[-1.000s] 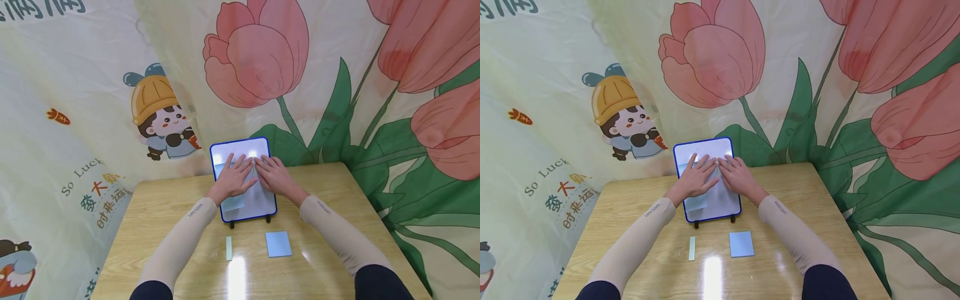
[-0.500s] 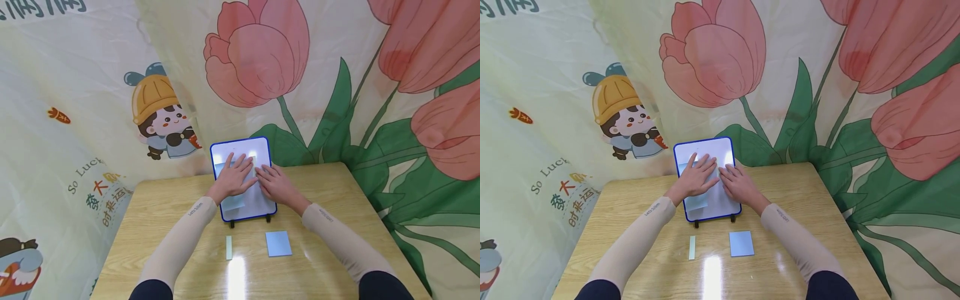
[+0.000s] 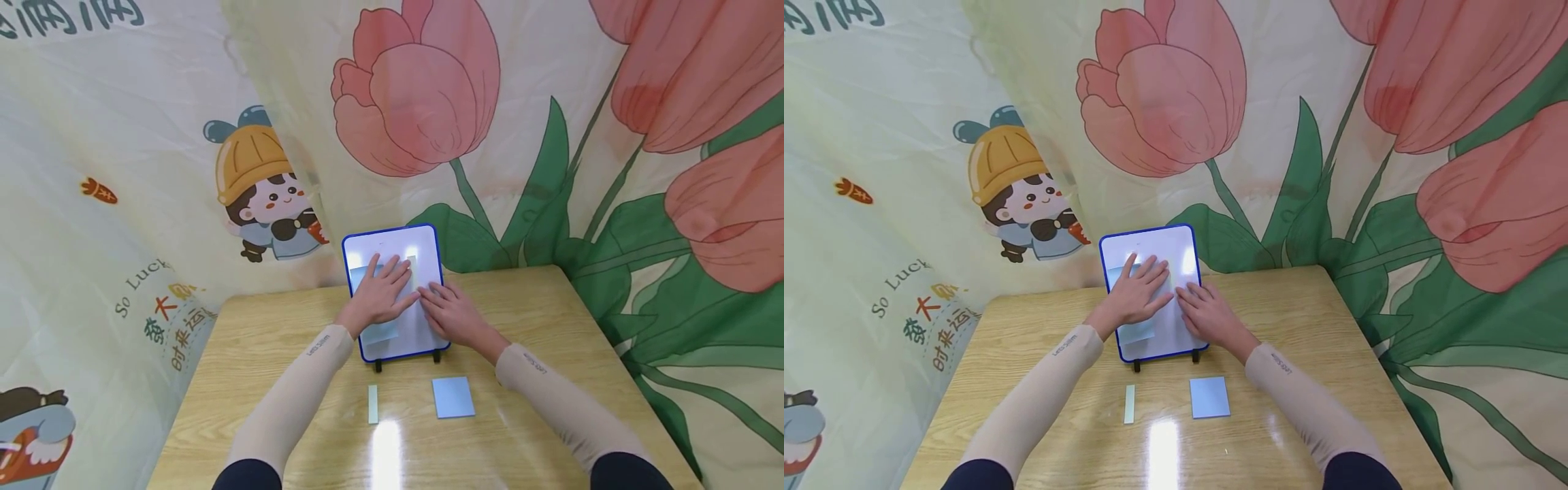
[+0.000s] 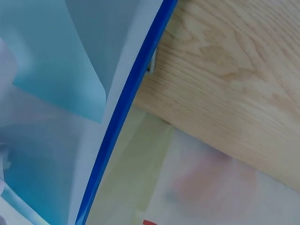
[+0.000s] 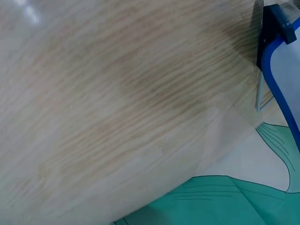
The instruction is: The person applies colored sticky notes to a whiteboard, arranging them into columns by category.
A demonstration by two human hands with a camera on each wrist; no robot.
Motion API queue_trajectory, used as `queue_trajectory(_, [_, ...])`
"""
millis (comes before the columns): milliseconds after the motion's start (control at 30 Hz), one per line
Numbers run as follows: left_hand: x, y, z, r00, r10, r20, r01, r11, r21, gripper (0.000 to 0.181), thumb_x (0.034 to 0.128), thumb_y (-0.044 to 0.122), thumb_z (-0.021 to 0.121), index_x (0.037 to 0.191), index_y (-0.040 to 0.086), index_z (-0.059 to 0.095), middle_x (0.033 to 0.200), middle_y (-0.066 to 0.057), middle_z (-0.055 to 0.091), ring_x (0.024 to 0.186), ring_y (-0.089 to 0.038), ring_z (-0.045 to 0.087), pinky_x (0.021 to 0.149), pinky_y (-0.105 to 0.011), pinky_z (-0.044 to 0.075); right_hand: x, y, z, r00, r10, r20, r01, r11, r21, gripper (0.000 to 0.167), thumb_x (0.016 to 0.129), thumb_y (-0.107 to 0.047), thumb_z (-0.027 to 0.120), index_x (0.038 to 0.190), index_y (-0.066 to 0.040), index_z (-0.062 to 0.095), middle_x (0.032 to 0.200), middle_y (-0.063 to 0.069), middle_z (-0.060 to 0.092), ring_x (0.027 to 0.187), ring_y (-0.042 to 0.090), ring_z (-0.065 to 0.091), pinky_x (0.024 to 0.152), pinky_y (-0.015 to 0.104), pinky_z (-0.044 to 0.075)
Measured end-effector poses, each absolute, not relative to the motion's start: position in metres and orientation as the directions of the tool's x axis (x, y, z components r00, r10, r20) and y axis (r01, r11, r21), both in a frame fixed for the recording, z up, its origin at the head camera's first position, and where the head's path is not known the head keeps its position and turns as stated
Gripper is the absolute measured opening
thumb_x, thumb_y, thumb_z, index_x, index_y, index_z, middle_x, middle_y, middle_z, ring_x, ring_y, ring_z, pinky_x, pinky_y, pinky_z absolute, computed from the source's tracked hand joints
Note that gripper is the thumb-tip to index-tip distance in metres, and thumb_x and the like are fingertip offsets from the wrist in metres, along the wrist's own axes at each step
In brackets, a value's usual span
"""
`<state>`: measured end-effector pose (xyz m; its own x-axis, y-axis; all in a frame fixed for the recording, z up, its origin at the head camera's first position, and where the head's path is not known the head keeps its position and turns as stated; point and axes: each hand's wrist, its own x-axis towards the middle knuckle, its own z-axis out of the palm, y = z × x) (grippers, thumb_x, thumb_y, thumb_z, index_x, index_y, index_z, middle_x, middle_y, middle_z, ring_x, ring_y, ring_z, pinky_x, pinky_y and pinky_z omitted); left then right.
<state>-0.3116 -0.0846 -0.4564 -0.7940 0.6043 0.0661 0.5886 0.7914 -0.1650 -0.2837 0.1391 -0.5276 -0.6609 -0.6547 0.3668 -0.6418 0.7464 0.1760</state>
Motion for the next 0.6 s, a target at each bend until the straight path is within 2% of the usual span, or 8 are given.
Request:
queue_trajectory(267, [-0.295,-0.099,-0.453,-0.790,0.595,0.147,0.582,0.803,-0.126,0.073,0.0989,0.067,0.011,0.154,0.027,0.037,0.166,0.001,0.021,0.155,-0.023,0.008,0.121,-0.060,-0.004,-0.274,0.151,-0.530,-0.596,-0.631,0.497,-0.684,0.723,0.098,0.051,0.092,-0.029,0.068,0.138,-0.008,0.058,0.149,0.009,0.051,0.135,0.033,0.049,0.110,0.052,0.040])
queue_trajectory(400, [-0.279,-0.112,-0.449,-0.765,0.602,0.231,0.595,0.797,-0.106,0.065,0.1005,0.062,0.024,0.152,0.026,0.042,0.165,-0.004,0.024,0.154,-0.028,0.012,0.120,-0.064,0.002,-0.270,0.163,-0.535,-0.569,-0.573,0.590,-0.676,0.734,0.061,0.053,0.086,-0.023,0.072,0.134,-0.004,0.061,0.146,0.015,0.053,0.129,0.035,0.052,0.103,0.052,0.043])
queue_trajectory(500, [-0.267,-0.125,-0.448,-0.711,0.619,0.334,0.631,0.771,-0.087,0.062,0.0996,0.057,0.039,0.149,0.020,0.046,0.162,-0.010,0.030,0.152,-0.033,0.020,0.118,-0.067,0.008,-0.266,0.176,-0.540,-0.571,-0.507,0.646,-0.650,0.760,0.022,0.054,0.083,-0.020,0.072,0.132,-0.001,0.061,0.142,0.019,0.055,0.125,0.037,0.053,0.100,0.053,0.044])
queue_trajectory(600, [-0.252,-0.145,-0.453,-0.643,0.619,0.450,0.668,0.741,-0.066,0.063,0.0979,0.055,0.046,0.145,0.013,0.050,0.158,-0.015,0.037,0.147,-0.037,0.030,0.117,-0.068,0.014,-0.259,0.189,-0.546,-0.604,-0.446,0.661,-0.612,0.790,-0.026,0.054,0.083,-0.018,0.070,0.132,0.001,0.059,0.142,0.020,0.054,0.125,0.039,0.052,0.100,0.056,0.043])
